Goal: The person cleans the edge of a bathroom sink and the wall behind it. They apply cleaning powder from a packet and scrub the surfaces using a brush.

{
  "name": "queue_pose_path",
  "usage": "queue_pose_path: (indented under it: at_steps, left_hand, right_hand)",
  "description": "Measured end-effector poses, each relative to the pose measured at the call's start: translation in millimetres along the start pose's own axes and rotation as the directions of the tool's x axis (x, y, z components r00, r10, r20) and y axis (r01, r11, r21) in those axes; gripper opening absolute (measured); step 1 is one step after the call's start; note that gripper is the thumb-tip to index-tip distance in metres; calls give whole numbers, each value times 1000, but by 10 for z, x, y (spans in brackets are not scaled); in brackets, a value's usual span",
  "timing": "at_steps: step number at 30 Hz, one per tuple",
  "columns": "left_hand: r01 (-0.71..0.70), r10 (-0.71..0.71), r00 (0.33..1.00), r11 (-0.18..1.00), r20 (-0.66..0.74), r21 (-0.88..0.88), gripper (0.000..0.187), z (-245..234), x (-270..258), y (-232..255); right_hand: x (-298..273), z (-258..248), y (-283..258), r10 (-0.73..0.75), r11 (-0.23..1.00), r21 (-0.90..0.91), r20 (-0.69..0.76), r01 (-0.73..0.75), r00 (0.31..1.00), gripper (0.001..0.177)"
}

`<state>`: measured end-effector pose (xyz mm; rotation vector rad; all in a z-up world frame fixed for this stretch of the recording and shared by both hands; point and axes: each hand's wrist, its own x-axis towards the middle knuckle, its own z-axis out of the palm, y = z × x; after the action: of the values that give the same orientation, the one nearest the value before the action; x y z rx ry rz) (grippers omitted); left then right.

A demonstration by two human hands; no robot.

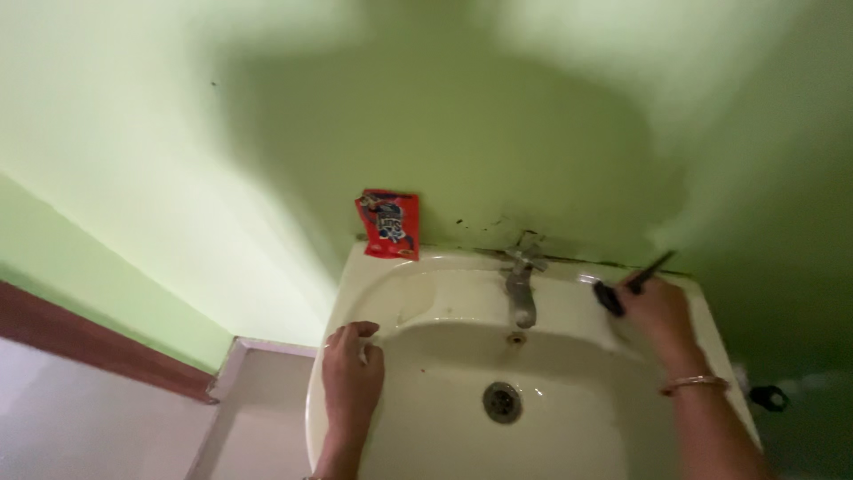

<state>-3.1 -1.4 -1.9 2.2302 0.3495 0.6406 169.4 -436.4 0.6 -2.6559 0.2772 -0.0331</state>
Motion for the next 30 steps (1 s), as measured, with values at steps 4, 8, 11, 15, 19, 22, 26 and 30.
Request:
queue_pose_path:
  at_steps: [4,8,11,15,19,22,26,30]
  left_hand:
    - [20,-20,1000,1000,13,9,23,12,39,-18]
    - [75,-76,996,997,38,30,23,8,26,-40]
    - [61,-61,998,998,33,12,24,12,35,-53]
    - [59,-59,998,998,28,19,23,25,41,-39]
    - [41,-41,999,999,-19,-18,26,3,50,-51]
    - [130,-132,991,990,-34,-53,26,-35,75,-61]
    - [122,-125,989,992,-73,-45,24,-66,143,-66]
    - [1,6,995,997,-99,74,26,-15,283,-101]
  right_hand:
    - [-339,239,-427,-157,987,33,95,154,983,23]
    - [-458,87,-457,-64,995,83,192,49,979,22]
    - [-377,-163,-194,174,982,44,144,-182,974,24]
    - [-346,-105,-107,53,998,-20,21,-53,998,24]
    - [-611,226,-263,-142,990,12,39,142,989,22]
    - [-566,147,-164,-52,997,56,77,48,996,21]
    - [-315,-199,89,174,984,-44,63,-172,983,25]
    - [-186,-29,-121,12,997,-82,31,-10,999,27]
